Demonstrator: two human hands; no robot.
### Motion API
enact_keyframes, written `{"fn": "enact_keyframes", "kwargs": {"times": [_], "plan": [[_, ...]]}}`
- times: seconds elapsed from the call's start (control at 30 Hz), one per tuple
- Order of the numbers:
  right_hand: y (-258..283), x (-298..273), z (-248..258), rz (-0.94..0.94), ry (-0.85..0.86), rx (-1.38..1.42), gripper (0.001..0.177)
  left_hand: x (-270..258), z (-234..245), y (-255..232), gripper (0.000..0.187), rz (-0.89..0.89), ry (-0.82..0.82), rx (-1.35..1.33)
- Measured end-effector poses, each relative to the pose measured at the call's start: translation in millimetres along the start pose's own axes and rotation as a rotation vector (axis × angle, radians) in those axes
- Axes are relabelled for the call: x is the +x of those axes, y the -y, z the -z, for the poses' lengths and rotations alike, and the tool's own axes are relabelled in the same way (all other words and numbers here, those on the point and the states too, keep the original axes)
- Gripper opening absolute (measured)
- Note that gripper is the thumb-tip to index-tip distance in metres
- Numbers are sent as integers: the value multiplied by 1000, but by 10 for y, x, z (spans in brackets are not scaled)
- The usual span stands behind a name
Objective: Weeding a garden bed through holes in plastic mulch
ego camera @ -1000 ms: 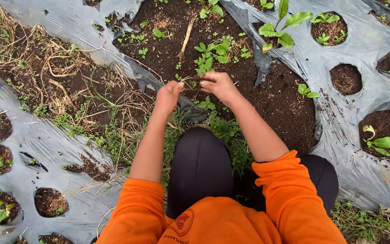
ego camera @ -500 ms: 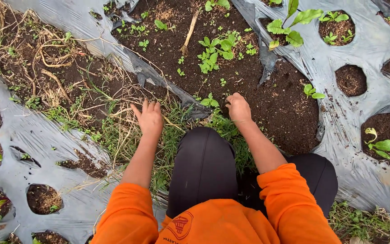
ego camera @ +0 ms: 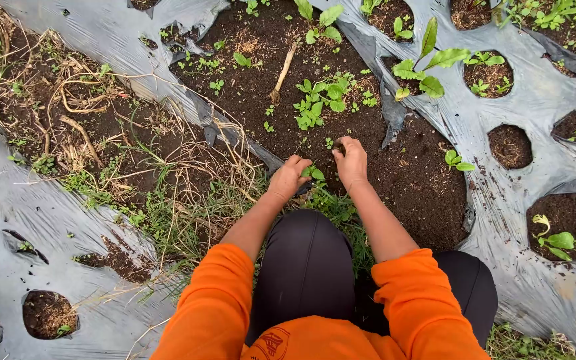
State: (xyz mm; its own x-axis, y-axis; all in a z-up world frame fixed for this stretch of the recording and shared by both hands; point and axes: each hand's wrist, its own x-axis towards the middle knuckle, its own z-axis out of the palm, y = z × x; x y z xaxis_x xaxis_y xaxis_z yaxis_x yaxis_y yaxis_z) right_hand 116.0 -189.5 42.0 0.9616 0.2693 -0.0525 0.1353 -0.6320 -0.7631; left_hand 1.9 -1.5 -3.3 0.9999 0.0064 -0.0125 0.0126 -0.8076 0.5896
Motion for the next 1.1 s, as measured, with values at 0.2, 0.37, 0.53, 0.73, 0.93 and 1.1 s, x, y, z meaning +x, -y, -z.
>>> {"fn": "enact_keyframes", "kwargs": {"times": [0.2, 0.37, 0.53, 0.73, 0.93, 1.1], "plan": [[-237, 197, -345, -2, 7, 66, 16, 98, -43, -12, 30, 85, 20, -268], [-132, 50, 90, -171, -75, 407, 13, 218, 175, -134, 26, 405, -180, -771], [-230, -198, 191, -71, -16, 123, 16, 573, 230, -150, 33, 368, -338, -481], [-535, -129, -102, 346, -22, -360, 10, 862, -292, 220, 28, 240, -173, -28], [-628, -139, 231, -24, 137, -85, 28, 572, -200, 250, 36, 261, -42, -478], [-376, -584, 18, 377, 83, -519, 20, 317, -410, 145, 32, 153, 12, -130]]}}
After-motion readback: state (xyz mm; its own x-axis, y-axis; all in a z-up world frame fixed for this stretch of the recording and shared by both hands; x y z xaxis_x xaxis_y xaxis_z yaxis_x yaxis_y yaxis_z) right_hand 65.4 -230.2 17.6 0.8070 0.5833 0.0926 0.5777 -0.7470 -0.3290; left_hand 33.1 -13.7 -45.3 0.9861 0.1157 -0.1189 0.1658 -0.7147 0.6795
